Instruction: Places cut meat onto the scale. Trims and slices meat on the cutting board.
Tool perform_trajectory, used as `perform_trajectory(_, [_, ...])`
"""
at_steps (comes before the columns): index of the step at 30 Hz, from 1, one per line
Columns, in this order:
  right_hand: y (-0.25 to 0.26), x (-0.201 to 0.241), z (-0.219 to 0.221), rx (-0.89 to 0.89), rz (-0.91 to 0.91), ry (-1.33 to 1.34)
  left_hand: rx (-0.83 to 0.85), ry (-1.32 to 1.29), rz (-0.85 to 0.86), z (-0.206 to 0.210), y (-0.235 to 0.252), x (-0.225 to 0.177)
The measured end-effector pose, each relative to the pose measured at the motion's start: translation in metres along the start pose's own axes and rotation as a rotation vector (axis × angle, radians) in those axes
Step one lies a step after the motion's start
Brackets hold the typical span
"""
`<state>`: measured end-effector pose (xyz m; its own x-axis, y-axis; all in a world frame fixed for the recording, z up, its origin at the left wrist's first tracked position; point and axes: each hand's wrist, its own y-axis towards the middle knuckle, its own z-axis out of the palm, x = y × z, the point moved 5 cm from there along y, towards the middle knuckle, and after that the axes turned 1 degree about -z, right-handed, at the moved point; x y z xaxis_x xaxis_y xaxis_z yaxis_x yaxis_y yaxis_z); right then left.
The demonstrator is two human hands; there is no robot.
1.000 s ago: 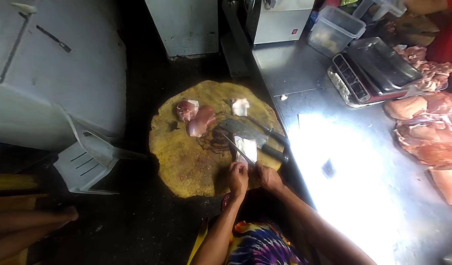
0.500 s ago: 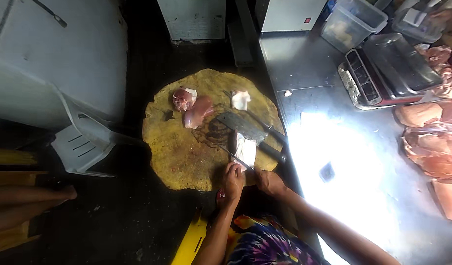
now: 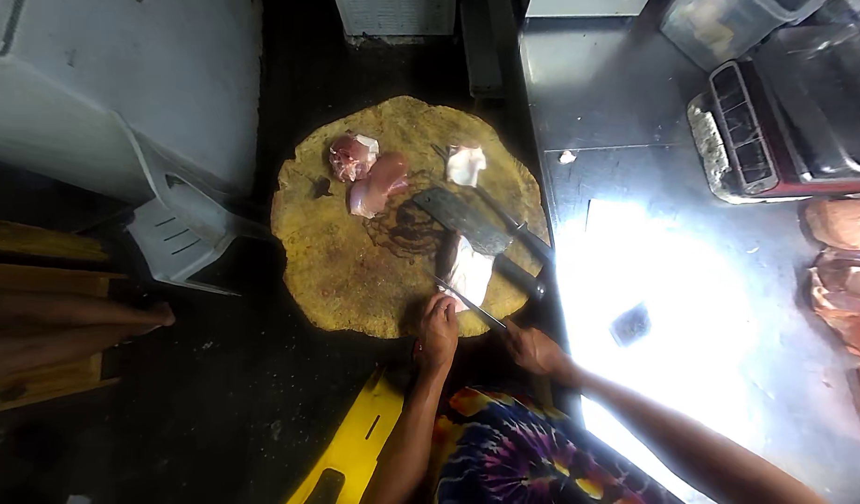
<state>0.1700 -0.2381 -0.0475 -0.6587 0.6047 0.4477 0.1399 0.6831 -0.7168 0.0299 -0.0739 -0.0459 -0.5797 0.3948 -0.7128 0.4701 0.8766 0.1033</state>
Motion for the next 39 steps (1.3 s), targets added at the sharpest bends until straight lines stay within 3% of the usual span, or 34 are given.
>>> perform_trajectory(13, [0.0, -0.041, 0.031, 0.061, -0.138, 0.202, -0.031, 0.078, -0.049, 0.001, -0.003, 0.002])
perform_trajectory(18, [-0.013, -0.019, 0.023, 0.089, -0.096, 0.176, -0.05, 0.005, -0.053, -0.002, -0.004, -0.005])
perform_trajectory(25, [-0.026, 0.017, 0.018, 0.137, -0.005, 0.154, -0.031, 0.016, -0.385, -0.012, 0.007, 0.001])
perform_trajectory(39, [0.0, 0.023, 0.032, 0.161, -0.136, 0.407, 0.102, 0.066, -0.55, -0.023, 0.013, -0.001])
